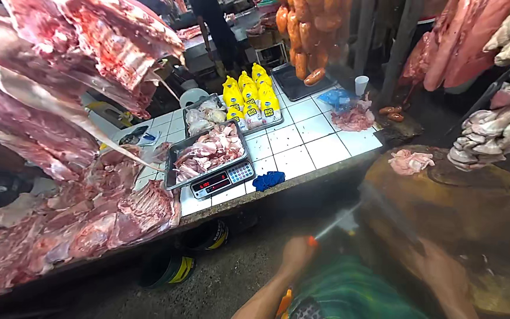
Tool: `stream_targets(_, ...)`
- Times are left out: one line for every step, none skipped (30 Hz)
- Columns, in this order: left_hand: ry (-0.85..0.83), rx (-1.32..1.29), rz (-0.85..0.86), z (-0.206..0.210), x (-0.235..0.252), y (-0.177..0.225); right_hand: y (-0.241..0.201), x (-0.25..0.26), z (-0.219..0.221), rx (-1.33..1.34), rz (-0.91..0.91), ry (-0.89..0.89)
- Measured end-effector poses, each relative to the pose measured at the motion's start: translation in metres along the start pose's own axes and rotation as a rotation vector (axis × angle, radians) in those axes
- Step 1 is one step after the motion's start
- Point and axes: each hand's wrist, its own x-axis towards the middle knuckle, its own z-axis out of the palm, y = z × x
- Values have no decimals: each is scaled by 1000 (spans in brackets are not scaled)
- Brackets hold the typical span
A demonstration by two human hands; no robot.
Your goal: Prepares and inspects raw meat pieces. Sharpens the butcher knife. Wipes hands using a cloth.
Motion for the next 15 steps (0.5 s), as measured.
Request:
stream_targets(10,-2,14,0,5,-2,-1,1,2,22,-36,29)
stream_targets(21,-12,28,1,10,-2,0,4,2,38,-74,45)
stream_targets(35,-28,33,2,14,-1,1,9,3,50,-93,52)
stream_targets(56,-42,24,3,18,2,4,16,5,63,-79,46)
stream_targets(79,-46,8,3,21,4,5,23,7,90,-26,13)
stream_targets(99,-33,-6,4,24,6,4,28,9,147,60,-45)
stream_targets(112,-16,-5,7,28,5,2,32,9,218,154,-90)
stream_targets(116,1,16,10,33,4,-1,35,8,290,234,-112)
stream_targets(108,19,46,13,39,3,-4,37,8,360,288,-122)
stream_targets(90,36,77,16,45,2,-5,39,9,422,319,-133)
stream_targets(74,52,101,18,50,3,-4,40,11,477,331,-149)
stream_targets(59,57,105,21,56,4,-4,40,12,531,343,-183)
stream_targets(38,49,85,23,60,5,-3,38,12,574,358,-228)
stream_targets(23,34,52,23,64,7,-3,37,12,607,368,-278)
stream_targets(16,13,20,22,68,11,-2,36,10,648,379,-331)
